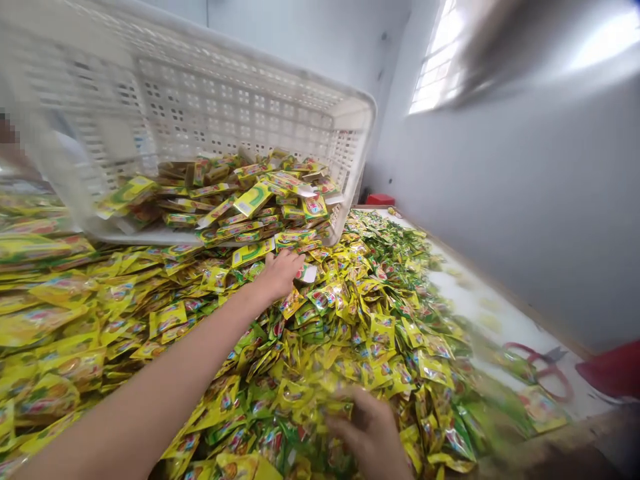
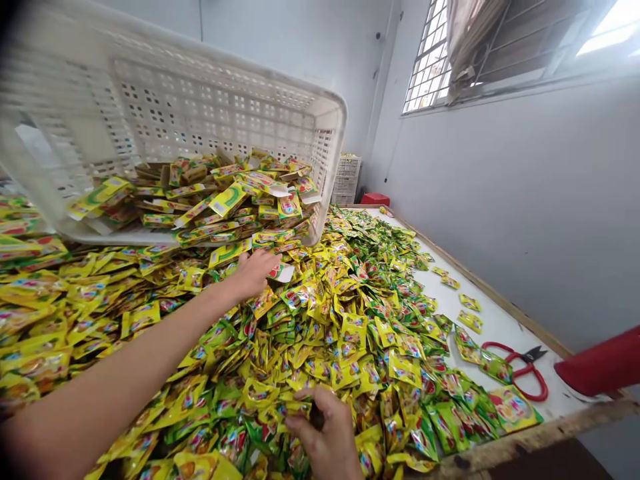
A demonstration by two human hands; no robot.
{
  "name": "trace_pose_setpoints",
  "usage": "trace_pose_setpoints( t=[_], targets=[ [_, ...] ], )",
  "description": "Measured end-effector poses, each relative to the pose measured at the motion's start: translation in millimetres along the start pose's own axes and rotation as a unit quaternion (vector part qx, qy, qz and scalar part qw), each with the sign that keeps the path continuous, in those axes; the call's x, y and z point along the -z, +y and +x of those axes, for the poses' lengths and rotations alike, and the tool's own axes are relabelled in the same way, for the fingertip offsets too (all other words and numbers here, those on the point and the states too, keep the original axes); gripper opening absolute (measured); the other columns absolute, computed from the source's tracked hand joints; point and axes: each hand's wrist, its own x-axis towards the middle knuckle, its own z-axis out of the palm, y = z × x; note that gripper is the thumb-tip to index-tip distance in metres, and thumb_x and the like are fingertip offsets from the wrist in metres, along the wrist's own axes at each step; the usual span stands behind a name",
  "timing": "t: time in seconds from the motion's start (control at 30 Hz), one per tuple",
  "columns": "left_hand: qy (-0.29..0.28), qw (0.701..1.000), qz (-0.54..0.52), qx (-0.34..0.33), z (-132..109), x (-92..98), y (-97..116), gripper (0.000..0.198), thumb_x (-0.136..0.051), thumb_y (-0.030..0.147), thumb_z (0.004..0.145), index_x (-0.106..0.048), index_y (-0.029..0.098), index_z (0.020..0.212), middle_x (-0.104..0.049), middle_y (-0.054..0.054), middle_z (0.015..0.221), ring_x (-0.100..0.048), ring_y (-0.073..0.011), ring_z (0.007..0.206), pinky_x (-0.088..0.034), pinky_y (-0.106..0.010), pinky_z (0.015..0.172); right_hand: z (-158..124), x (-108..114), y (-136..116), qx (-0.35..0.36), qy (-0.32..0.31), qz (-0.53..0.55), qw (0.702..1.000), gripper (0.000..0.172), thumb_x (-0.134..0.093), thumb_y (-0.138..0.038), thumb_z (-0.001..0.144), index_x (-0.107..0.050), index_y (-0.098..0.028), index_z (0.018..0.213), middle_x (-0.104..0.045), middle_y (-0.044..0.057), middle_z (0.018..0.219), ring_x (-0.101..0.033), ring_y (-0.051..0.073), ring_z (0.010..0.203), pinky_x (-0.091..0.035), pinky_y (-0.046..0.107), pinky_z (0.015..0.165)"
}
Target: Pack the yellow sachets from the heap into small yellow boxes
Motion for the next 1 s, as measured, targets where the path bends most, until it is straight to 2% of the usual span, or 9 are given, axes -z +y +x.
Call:
trace_pose_setpoints(
  t=[0.13,0.2,0.3,0.4,0.57,0.7,0.8,0.87,1.0],
  targets=[
    [0.003,0.999,0.034,0.001,-4,15.3,12,0.027,-0.044,0.010,0.093,-0.060,0.005,0.114,-0.057,-0.010,0.119,-0.048,-0.0289,0.122,-0.032,-0.055,0.101,-4,12,-15,-0.013,0.028,0.049,0.998,0.020,-0.074,-0.037,0.075,-0.070,-0.019,0.083,-0.057,0.000,0.061,-0.048,0.014,0.050,-0.037,0.023,0.045],
    [0.007,0.999,0.043,0.005,-29,25.3,26,0.034,-0.049,0.010,0.084,-0.059,0.004,0.116,-0.057,-0.011,0.117,-0.048,-0.0338,0.120,-0.033,-0.054,0.100,-2,19,-35,-0.020,0.090,0.087,0.992,0.023,-0.073,-0.039,0.077,-0.069,-0.019,0.088,-0.053,-0.003,0.057,-0.042,0.012,0.047,-0.034,0.022,0.042],
    [-0.056,0.997,-0.014,0.055,-91,27.6,55,0.051,-0.063,0.016,0.071,-0.054,0.015,0.121,-0.066,-0.006,0.097,-0.064,-0.0268,0.090,-0.048,-0.037,0.079,7,19,-67,-0.007,0.169,0.118,0.979,0.032,-0.074,-0.040,0.076,-0.067,-0.018,0.099,-0.050,-0.005,0.053,-0.041,0.011,0.045,-0.035,0.022,0.043],
    [-0.102,0.973,-0.139,0.154,-158,10.0,84,0.052,-0.062,0.018,0.073,-0.051,0.025,0.123,-0.068,-0.003,0.103,-0.066,-0.0227,0.084,-0.051,-0.031,0.071,14,1,-83,0.043,0.106,0.102,0.988,0.027,-0.072,-0.036,0.078,-0.068,-0.017,0.097,-0.063,0.000,0.069,-0.054,0.015,0.058,-0.043,0.024,0.053],
    [-0.034,0.950,-0.174,0.256,-228,-36.6,107,0.052,-0.064,0.023,0.077,-0.049,0.023,0.127,-0.062,-0.008,0.122,-0.061,-0.0280,0.111,-0.049,-0.042,0.093,7,-30,-69,0.120,-0.019,-0.120,0.985,0.010,-0.066,-0.016,0.077,-0.071,-0.018,0.086,-0.067,0.002,0.082,-0.059,0.016,0.074,-0.043,0.025,0.068],
    [0.023,0.950,-0.184,0.253,-251,-60.9,114,0.056,-0.068,0.024,0.076,-0.050,0.021,0.129,-0.061,-0.012,0.124,-0.057,-0.0318,0.117,-0.046,-0.047,0.098,0,-25,-70,0.162,-0.117,-0.290,0.936,0.006,-0.065,-0.012,0.076,-0.067,-0.017,0.075,-0.063,0.001,0.075,-0.056,0.015,0.071,-0.039,0.024,0.064],
    [0.022,0.928,-0.267,0.260,-258,-59.5,116,0.048,-0.073,0.028,0.073,-0.056,0.021,0.117,-0.065,-0.009,0.112,-0.062,-0.0300,0.106,-0.049,-0.042,0.091,-1,-15,-80,0.199,-0.225,-0.344,0.890,0.009,-0.067,-0.012,0.075,-0.067,-0.018,0.082,-0.065,0.003,0.082,-0.058,0.017,0.075,-0.038,0.024,0.065],
    [-0.008,0.893,-0.352,0.279,-259,-50.1,115,0.032,-0.070,0.033,0.078,-0.059,0.022,0.106,-0.068,-0.005,0.099,-0.064,-0.0269,0.096,-0.051,-0.037,0.083,-2,-13,-85,0.206,-0.251,-0.341,0.882,0.014,-0.069,-0.016,0.076,-0.067,-0.019,0.090,-0.066,0.003,0.087,-0.059,0.018,0.079,-0.039,0.024,0.066],
    [-0.025,0.795,-0.531,0.290,-262,-31.5,109,0.015,-0.063,0.033,0.086,-0.061,0.022,0.097,-0.068,-0.002,0.093,-0.064,-0.0216,0.092,-0.050,-0.030,0.081,-5,-28,-83,0.188,-0.184,-0.305,0.915,0.015,-0.068,-0.017,0.081,-0.065,-0.022,0.095,-0.064,0.000,0.085,-0.060,0.016,0.079,-0.040,0.023,0.066]
  ],
)
